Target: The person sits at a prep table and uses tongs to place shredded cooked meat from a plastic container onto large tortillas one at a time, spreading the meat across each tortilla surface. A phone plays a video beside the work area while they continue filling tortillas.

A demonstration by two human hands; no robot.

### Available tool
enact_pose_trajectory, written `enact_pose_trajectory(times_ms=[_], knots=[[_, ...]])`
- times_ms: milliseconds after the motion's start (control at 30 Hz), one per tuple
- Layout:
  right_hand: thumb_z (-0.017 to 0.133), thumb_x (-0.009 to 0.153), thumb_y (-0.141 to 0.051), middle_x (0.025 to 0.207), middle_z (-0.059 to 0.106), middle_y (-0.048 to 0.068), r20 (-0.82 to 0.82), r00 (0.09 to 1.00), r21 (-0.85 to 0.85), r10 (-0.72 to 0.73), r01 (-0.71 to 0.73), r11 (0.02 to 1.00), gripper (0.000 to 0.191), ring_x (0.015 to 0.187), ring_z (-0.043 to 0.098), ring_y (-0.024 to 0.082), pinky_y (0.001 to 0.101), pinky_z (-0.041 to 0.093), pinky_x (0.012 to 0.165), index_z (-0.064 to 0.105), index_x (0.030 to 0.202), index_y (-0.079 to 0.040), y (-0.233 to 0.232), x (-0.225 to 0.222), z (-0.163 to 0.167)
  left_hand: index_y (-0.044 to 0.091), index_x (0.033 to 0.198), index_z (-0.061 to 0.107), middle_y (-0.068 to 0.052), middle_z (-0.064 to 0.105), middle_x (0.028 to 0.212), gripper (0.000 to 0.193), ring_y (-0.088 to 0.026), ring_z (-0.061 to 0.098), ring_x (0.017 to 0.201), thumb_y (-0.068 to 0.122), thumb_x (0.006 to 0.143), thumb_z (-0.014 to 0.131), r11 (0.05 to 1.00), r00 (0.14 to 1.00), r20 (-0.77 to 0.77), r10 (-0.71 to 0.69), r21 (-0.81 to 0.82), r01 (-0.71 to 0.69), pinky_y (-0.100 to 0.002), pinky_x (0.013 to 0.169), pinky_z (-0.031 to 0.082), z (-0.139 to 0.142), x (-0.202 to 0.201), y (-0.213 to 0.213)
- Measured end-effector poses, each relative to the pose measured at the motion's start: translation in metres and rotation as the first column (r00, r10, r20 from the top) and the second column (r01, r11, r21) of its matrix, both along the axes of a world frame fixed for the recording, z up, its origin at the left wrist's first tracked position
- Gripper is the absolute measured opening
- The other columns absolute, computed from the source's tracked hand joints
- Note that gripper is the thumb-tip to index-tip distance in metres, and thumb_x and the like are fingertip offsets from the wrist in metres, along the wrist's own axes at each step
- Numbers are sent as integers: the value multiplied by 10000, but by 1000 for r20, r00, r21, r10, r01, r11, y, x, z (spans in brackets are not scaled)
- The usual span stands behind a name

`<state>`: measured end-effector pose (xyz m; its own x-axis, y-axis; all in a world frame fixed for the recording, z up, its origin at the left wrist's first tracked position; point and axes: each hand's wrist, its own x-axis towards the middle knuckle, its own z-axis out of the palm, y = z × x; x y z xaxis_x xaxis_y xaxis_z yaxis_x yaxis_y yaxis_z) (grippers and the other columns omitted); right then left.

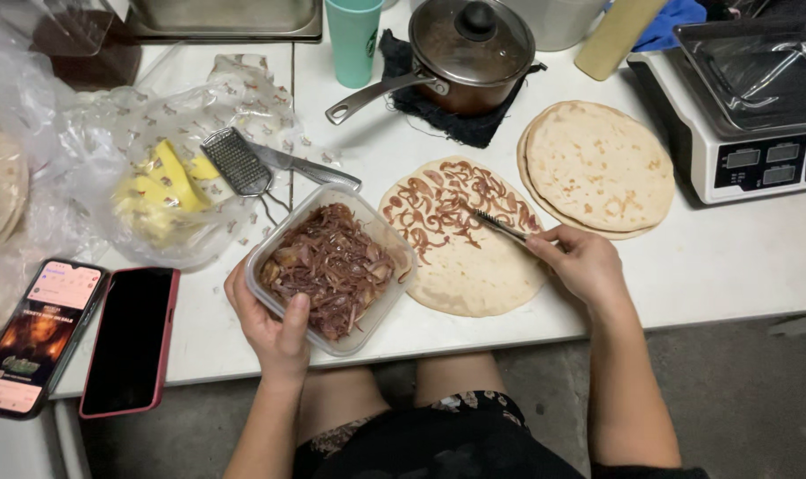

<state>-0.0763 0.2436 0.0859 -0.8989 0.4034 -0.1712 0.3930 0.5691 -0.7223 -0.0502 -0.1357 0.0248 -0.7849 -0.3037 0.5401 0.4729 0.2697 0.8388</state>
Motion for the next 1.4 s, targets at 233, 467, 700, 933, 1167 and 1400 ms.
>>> enact_pose_trajectory(times_ms=[233, 467, 700, 933, 1167, 1400], knots=[[805, 837, -362, 648, 700, 36, 3, 1000, 55, -18, 18, 998, 271, 575, 590, 94, 276, 443, 555, 824, 997, -144, 8, 6, 10, -27, 1478, 445, -139, 410, 1392, 779, -283, 441, 1376, 463, 917, 673, 1000, 999, 32, -12, 20, 11, -433, 1227, 342, -1, 0, -2], [810, 851, -393, 680, 706, 47, -64, 998, 211, 4, 9, 978, 275, 575, 585, 128, 302, 457, 563, 818, 1036, -189, -10, -5, -4, -25, 1473, 451, -137, 419, 1395, 769, -280, 444, 1377, 461, 922, 675, 1000, 1000, 20, -3, 7, 3, -431, 1234, 336, -1, 0, -2], [793, 815, -490, 690, 721, 73, 30, 999, 221, 28, -34, 975, 332, 625, 624, 189, 355, 475, 613, 831, 1013, -226, -1, -5, -2, -25, 1457, 463, -136, 424, 1390, 749, -274, 451, 1371, 438, 911, 685, 1000, 1000, 15, -6, 11, 5, -425, 1233, 343, -1, -1, -2], [807, 826, -471, 678, 703, 45, -77, 994, 289, 77, -52, 956, 323, 611, 627, 141, 308, 478, 599, 828, 999, -199, -2, -15, -14, -23, 1459, 465, -134, 423, 1392, 744, -274, 454, 1373, 431, 913, 684, 1000, 1000, 9, -9, 15, 9, -428, 1233, 348, -1, -1, 0], [799, 829, -448, 655, 696, 36, -50, 999, 152, -15, 23, 988, 302, 582, 596, 133, 314, 451, 566, 826, 1005, -205, 1, -15, -16, -25, 1465, 459, -138, 418, 1390, 753, -280, 445, 1375, 436, 911, 677, 1000, 1000, 8, -7, -4, 7, -435, 1231, 347, 1, -1, -1], [802, 835, -433, 642, 691, 6, -34, 999, 133, -31, 35, 991, 275, 565, 590, 115, 304, 441, 550, 823, 991, -207, -2, -13, -12, -24, 1464, 463, -138, 421, 1386, 753, -281, 450, 1372, 443, 913, 677, 1000, 1000, 22, 3, -4, -3, -436, 1228, 351, 2, 0, 1]])
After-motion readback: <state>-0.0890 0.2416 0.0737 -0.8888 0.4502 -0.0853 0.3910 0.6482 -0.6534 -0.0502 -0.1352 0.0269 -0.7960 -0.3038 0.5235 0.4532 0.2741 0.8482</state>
